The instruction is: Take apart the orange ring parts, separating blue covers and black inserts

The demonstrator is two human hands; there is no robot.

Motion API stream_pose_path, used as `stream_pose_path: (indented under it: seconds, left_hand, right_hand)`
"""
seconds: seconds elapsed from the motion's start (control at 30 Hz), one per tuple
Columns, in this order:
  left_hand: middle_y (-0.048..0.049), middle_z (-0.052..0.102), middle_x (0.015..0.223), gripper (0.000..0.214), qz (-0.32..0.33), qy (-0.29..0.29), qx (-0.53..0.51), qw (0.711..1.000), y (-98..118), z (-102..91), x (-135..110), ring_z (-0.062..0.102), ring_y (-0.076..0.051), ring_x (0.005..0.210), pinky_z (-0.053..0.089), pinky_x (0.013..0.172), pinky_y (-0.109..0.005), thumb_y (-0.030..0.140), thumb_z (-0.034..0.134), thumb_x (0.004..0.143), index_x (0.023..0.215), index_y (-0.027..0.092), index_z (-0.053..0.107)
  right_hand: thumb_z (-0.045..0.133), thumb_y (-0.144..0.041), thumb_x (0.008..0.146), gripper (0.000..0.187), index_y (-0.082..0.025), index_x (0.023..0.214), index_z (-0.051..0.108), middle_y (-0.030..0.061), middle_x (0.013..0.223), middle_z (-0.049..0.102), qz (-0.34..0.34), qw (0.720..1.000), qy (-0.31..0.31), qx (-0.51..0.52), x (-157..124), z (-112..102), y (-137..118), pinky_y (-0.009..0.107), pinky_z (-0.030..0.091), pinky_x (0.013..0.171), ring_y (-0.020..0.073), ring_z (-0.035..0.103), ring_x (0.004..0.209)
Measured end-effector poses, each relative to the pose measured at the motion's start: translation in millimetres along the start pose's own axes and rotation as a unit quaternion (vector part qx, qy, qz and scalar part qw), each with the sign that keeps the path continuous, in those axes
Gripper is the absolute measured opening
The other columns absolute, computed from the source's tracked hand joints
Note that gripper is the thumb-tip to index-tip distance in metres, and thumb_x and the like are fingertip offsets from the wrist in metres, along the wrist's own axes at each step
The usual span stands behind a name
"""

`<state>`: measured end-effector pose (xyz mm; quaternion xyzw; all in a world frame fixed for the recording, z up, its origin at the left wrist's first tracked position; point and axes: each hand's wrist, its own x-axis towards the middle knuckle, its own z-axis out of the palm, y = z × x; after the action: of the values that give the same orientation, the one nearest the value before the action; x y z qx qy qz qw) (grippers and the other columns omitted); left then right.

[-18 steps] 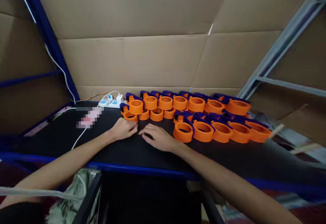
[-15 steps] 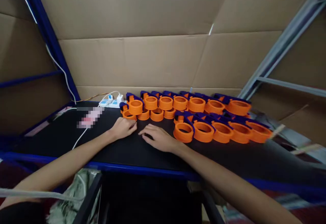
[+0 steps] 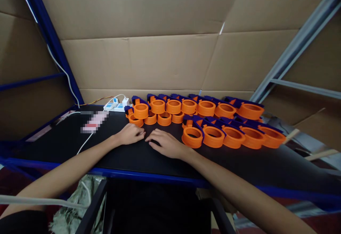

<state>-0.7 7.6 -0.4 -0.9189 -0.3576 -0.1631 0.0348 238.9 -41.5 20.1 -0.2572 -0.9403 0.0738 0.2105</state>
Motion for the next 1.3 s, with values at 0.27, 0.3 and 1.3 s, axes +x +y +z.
stream_pose_path:
  seconds: [0.27, 0.3, 1.3]
  left_hand:
    - [0.0011, 0.057, 0.056, 0.029, 0.031, -0.015, -0.025, 0.999, 3.9, 0.1, 0.5, 0.046, -0.013, 0.050, 0.024, 0.054, -0.028, 0.034, 0.048, 0.092, 0.067, 0.020, 0.057]
    - [0.0011, 0.057, 0.056, 0.029, 0.032, -0.015, -0.026, 0.999, 3.8, 0.3, 0.7, 0.046, -0.013, 0.050, 0.024, 0.053, -0.028, 0.033, 0.049, 0.091, 0.067, 0.020, 0.057]
    - [-0.0007, 0.063, 0.062, 0.028, 0.043, -0.008, -0.050, 0.998, 16.9, -5.9, 4.3, 0.050, -0.013, 0.054, 0.026, 0.054, -0.028, 0.030, 0.047, 0.092, 0.068, 0.020, 0.057]
  right_hand:
    - [0.046, -0.029, 0.098, 0.024, -0.023, 0.112, 0.066, 0.0060, 0.108, 0.065, -0.001, 1.000, -0.008, 0.000, -0.3, -1.6, -0.5, 0.039, 0.042, 0.105, 0.0185, 0.059, 0.104]
    - [0.047, -0.029, 0.098, 0.024, -0.023, 0.111, 0.066, 0.0060, 0.108, 0.065, -0.001, 1.000, -0.008, 0.001, -0.4, -1.8, -0.6, 0.040, 0.041, 0.106, 0.0184, 0.060, 0.103]
    - [0.047, -0.029, 0.098, 0.023, -0.023, 0.105, 0.067, 0.0061, 0.106, 0.065, 0.004, 1.000, -0.010, 0.005, -0.5, -5.5, -3.4, 0.042, 0.041, 0.106, 0.0187, 0.060, 0.102]
